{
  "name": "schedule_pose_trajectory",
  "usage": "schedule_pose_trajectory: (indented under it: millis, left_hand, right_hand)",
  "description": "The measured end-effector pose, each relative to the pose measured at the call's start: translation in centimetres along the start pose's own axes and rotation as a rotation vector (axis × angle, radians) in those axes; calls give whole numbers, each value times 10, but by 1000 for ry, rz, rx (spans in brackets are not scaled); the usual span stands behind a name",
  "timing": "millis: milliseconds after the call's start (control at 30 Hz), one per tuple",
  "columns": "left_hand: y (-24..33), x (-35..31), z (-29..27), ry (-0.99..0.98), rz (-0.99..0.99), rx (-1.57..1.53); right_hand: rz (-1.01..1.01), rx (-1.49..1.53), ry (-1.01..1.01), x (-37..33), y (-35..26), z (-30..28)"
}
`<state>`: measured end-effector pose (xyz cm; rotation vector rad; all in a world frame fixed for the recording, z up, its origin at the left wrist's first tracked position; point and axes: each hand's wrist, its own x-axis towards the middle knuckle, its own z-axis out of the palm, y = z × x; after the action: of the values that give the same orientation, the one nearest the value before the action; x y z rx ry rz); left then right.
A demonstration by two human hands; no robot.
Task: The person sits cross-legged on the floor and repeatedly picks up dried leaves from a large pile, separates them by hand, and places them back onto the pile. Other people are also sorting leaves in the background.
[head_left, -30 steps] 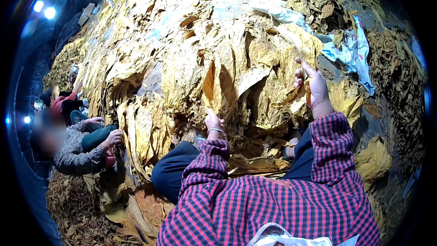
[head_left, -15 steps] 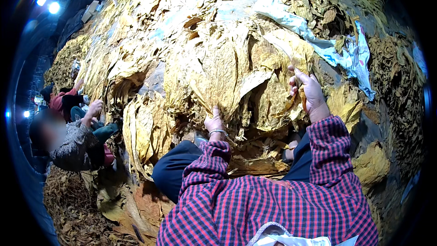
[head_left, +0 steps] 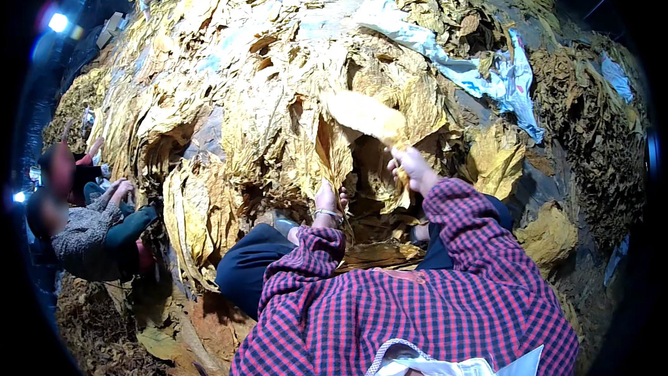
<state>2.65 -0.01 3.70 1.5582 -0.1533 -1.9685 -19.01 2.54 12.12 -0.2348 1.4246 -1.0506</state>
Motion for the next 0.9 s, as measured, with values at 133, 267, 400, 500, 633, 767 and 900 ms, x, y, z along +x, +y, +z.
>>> schedule_pose_trajectory:
  millis: [133, 267, 400, 500, 633, 767, 900]
  left_hand:
    - [-11, 2, -7, 67, -19, -194]
    - [-12, 4, -14, 58, -13, -174]
    - [-13, -4, -11, -26, -36, -191]
    - [-15, -17, -4, -145, 26, -37]
    - [-26, -22, 6, -263, -37, -74]
    - [-47, -3, 9, -338, 33, -124]
    - [-72, 14, 5, -256, 131, 13]
  right_hand:
    - [-197, -763, 230, 15, 43, -1]
    - [-466, -1087, 82, 6, 71, -1]
    - [-303, -703, 42, 6, 82, 8]
    - [-196, -419, 19, 9, 72, 15]
    - [-656, -631, 62, -7, 53, 38]
    - [-919, -991, 200, -43, 44, 53]
    - [-908, -1353, 185, -54, 56, 52]
